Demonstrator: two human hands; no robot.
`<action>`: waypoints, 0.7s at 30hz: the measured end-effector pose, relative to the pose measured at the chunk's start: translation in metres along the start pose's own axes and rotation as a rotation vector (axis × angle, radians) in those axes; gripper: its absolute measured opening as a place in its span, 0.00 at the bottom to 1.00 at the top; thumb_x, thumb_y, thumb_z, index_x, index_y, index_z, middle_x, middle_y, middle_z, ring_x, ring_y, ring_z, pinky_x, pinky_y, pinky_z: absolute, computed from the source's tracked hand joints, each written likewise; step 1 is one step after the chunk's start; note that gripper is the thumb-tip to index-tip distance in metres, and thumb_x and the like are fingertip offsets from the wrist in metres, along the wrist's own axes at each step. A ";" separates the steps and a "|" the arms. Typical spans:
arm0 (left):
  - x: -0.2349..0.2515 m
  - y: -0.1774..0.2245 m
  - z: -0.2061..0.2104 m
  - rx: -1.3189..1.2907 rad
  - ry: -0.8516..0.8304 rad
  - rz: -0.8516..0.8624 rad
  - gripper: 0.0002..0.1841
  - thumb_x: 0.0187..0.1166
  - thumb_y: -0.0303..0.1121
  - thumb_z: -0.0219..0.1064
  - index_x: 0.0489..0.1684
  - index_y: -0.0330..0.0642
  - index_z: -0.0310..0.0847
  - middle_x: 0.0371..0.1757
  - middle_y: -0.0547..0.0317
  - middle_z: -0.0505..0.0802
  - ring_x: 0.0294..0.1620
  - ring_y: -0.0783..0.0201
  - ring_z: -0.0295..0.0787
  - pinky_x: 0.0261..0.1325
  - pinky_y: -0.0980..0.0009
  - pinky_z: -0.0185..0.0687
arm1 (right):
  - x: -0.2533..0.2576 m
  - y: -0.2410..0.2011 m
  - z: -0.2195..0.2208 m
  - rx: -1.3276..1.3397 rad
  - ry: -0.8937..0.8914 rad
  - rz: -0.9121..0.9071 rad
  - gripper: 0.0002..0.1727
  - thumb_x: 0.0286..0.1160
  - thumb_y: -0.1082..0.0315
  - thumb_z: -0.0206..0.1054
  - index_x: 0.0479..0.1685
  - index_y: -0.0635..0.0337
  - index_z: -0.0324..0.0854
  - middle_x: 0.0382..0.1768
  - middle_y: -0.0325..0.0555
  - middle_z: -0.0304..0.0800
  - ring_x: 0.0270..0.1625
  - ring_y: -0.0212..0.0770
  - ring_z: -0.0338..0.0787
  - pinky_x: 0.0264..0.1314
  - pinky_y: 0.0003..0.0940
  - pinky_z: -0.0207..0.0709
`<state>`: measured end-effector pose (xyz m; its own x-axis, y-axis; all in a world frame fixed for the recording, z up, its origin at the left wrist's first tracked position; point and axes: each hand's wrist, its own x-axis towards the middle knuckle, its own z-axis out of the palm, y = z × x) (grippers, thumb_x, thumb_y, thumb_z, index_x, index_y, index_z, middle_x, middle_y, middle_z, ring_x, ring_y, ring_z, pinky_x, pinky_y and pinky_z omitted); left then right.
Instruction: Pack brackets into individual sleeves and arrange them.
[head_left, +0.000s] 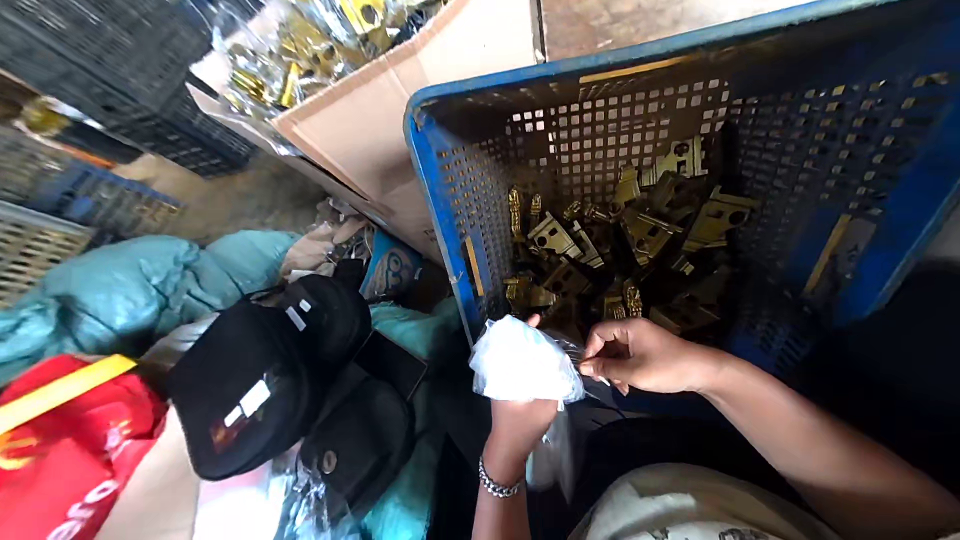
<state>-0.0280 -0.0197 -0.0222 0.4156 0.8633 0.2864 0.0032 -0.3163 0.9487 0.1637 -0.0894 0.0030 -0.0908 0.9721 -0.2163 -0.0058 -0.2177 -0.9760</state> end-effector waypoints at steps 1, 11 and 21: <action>0.002 -0.007 -0.006 0.114 0.094 0.058 0.38 0.57 0.27 0.81 0.64 0.09 0.69 0.58 0.42 0.91 0.58 0.73 0.89 0.67 0.75 0.83 | 0.001 0.002 0.004 0.005 0.018 0.016 0.03 0.76 0.72 0.71 0.39 0.60 0.82 0.25 0.28 0.85 0.21 0.17 0.80 0.27 0.14 0.76; -0.008 -0.001 -0.024 -0.131 0.329 -0.141 0.12 0.67 0.21 0.73 0.46 0.34 0.81 0.34 0.72 0.94 0.36 0.76 0.92 0.47 0.74 0.92 | 0.033 -0.005 0.027 -0.173 0.038 0.013 0.16 0.91 0.65 0.56 0.53 0.72 0.82 0.34 0.45 0.85 0.29 0.26 0.84 0.38 0.24 0.83; -0.012 -0.009 -0.020 -0.211 0.301 -0.251 0.12 0.66 0.20 0.73 0.46 0.33 0.81 0.37 0.64 0.95 0.42 0.70 0.94 0.56 0.70 0.90 | 0.028 0.012 0.028 0.131 0.152 -0.036 0.04 0.81 0.71 0.65 0.38 0.60 0.81 0.28 0.27 0.85 0.28 0.21 0.86 0.36 0.20 0.86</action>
<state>-0.0509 -0.0196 -0.0317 0.1425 0.9890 0.0404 -0.1285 -0.0220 0.9915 0.1333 -0.0669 -0.0144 0.0630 0.9794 -0.1921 -0.1362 -0.1822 -0.9738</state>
